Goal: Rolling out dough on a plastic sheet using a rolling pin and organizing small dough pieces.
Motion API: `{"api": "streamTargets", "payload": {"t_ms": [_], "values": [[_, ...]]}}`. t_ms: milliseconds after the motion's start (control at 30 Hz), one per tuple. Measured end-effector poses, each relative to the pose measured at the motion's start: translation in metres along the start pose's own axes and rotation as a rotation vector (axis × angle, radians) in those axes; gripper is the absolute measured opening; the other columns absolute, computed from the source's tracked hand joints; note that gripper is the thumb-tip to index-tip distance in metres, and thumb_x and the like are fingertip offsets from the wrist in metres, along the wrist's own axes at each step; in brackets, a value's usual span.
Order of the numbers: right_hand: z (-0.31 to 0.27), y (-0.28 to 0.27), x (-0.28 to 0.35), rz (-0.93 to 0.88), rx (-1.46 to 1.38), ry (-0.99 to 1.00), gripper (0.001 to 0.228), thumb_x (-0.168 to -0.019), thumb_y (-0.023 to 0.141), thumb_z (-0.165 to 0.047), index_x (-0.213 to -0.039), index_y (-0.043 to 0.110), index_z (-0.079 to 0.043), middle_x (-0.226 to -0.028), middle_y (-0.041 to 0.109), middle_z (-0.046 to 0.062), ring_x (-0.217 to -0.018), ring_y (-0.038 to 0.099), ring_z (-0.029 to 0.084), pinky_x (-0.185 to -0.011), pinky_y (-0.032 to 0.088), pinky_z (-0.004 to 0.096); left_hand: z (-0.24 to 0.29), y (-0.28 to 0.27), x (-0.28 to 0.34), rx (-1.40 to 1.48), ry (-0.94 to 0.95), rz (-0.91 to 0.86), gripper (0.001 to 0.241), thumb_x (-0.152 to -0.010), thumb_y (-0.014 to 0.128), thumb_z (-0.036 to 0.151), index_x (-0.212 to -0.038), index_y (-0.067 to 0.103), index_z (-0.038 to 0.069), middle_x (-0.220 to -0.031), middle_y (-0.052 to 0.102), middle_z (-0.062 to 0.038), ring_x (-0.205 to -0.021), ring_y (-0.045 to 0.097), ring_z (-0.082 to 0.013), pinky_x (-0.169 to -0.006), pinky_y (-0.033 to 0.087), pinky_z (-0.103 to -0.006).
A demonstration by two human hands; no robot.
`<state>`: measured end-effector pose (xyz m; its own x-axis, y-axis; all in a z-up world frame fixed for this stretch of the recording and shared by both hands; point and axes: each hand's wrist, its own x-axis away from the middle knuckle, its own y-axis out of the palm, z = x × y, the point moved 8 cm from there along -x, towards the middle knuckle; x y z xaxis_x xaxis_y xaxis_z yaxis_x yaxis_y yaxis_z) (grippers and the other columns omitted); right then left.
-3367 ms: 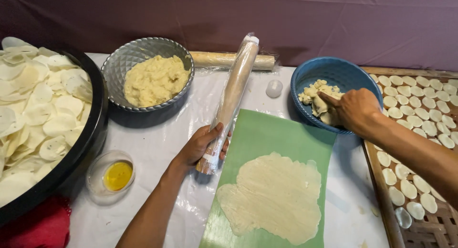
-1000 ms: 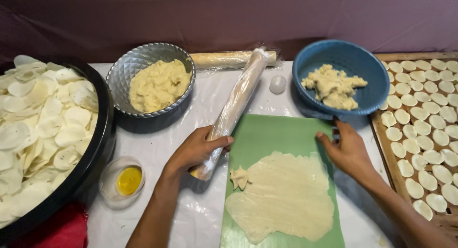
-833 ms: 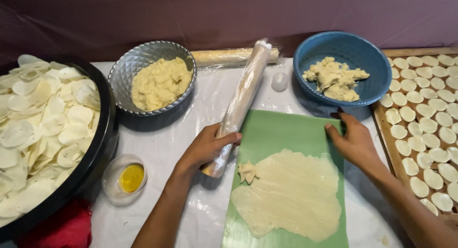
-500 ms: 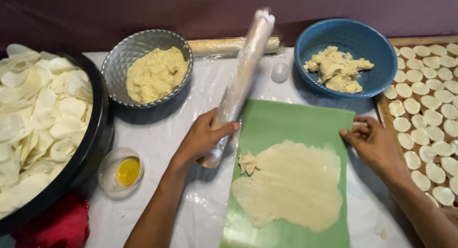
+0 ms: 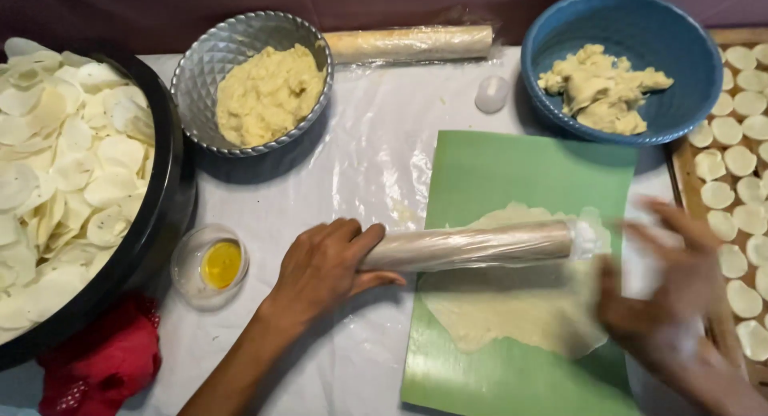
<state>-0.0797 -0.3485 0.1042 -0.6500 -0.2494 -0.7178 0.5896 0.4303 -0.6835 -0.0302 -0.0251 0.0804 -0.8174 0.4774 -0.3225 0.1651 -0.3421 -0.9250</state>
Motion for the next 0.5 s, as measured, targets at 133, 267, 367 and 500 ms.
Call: {"api": "streamTargets", "payload": {"t_ms": [133,267,367,500], "values": [[-0.039,0.051,-0.042,-0.258,0.12,-0.102,0.055,-0.092,0.066,-0.032,-0.135,0.061,0.003,-0.152,0.046,0.029,-0.132,0.057,0.044,-0.105,0.052,0.051,0.003,0.01,-0.016,-0.093,0.117,0.023,0.065,-0.079,0.067,0.073,-0.107,0.066,0.014,-0.081,0.062,-0.006,-0.073,0.061,-0.022,-0.075,0.047,-0.0353],[-0.026,0.086,-0.052,-0.378,0.099,-0.024,0.063,-0.103,0.044,-0.039,-0.142,0.051,0.009,-0.157,0.039,0.036,-0.148,0.037,0.05,-0.117,0.036,0.054,-0.005,0.027,-0.025,-0.091,0.164,0.007,0.067,-0.08,0.068,0.073,-0.109,0.065,0.013,-0.091,0.058,-0.007,-0.082,0.058,-0.0222,-0.078,0.046,-0.0364],[-0.019,0.105,-0.037,-0.471,0.088,0.007,0.067,-0.105,0.035,-0.04,-0.149,0.044,0.01,-0.16,0.034,0.037,-0.152,0.031,0.048,-0.12,0.03,0.053,-0.003,0.027,-0.025,-0.113,0.202,0.026,0.071,-0.088,0.056,0.074,-0.117,0.065,0.01,-0.105,0.059,-0.009,-0.093,0.058,-0.0249,-0.086,0.045,-0.0393],[-0.027,0.105,-0.022,-0.452,0.099,-0.065,0.069,-0.106,0.035,-0.035,-0.149,0.041,0.019,-0.159,0.039,0.037,-0.151,0.037,0.046,-0.122,0.033,0.048,0.006,0.022,-0.02,-0.088,0.208,0.042,0.065,-0.1,0.046,0.06,-0.134,0.061,0.007,-0.135,0.065,-0.013,-0.132,0.057,-0.0302,-0.113,0.039,-0.0466]]}}
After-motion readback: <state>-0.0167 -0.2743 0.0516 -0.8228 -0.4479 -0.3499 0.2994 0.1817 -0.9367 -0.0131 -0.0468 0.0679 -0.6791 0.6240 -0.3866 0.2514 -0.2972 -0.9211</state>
